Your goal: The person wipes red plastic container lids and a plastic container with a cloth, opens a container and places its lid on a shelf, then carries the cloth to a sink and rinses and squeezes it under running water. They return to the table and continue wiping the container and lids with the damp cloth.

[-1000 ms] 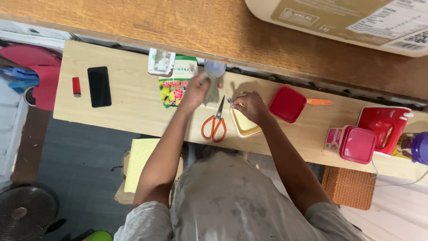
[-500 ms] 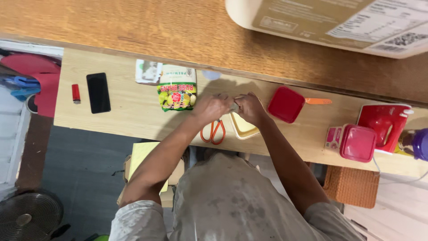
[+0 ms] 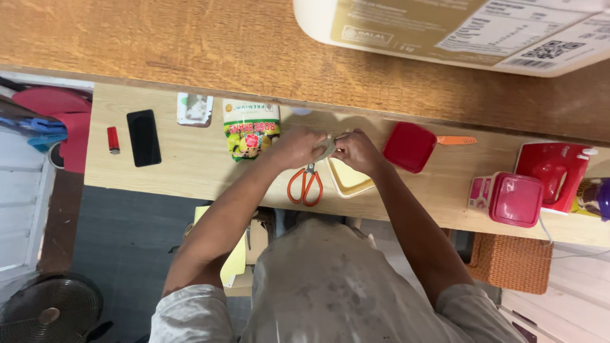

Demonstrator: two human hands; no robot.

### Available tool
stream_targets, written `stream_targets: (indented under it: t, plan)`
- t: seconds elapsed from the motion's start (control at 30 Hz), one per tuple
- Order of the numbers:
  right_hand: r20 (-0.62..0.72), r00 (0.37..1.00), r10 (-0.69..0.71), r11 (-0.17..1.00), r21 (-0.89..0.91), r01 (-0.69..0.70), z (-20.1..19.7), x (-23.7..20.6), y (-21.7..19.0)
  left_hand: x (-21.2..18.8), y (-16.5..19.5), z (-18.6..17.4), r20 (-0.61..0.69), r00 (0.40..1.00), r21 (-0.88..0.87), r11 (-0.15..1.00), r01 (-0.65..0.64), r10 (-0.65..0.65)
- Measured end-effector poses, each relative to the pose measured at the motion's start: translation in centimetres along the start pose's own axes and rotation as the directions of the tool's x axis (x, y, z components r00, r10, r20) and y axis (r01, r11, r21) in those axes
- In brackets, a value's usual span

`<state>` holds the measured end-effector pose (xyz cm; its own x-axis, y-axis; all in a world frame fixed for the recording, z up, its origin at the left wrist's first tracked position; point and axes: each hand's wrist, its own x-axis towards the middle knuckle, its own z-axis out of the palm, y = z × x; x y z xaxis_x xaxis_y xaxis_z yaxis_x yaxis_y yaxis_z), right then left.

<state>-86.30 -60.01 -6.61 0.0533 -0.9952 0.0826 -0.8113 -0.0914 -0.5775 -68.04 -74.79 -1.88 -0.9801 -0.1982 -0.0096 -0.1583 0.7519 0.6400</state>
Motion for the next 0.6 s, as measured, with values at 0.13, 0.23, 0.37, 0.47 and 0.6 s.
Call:
stream_targets:
  t: [0.13, 0.23, 0.37, 0.47, 0.6]
  plan:
    - [-0.013, 1.000, -0.018, 1.000, -0.020, 0.017, -0.2, -0.1, -0.2, 0.4, -2.3, 3.4, -0.053, 0.993, -0.054, 0.993, 0.101, -0.104]
    - [0.002, 1.000, -0.019, 0.998, 0.052, 0.019, -0.6, 0.1, -0.5, 0.7, -5.6, 5.6, -0.220, 0.964, -0.158, 0.981, 0.114, -0.147]
    - [0.026, 1.000, -0.003, 0.984, 0.176, -0.002, -1.1, 0.5, -0.6, 0.5, -8.6, 6.4, -0.363, 0.743, -0.760, 0.640, 0.113, -0.562]
    - [0.026, 0.999, -0.027, 0.980, 0.200, 0.021, -0.9, 0.7, -0.3, -0.2, -7.6, 5.5, -0.555, 0.751, -0.554, 0.833, -0.012, -0.358]
    - [0.082, 0.995, 0.057, 0.989, 0.129, -0.067, -0.2, 0.8, 0.4, -0.9, -2.2, 4.0, -0.537, 0.833, -0.029, 0.983, -0.179, 0.136]
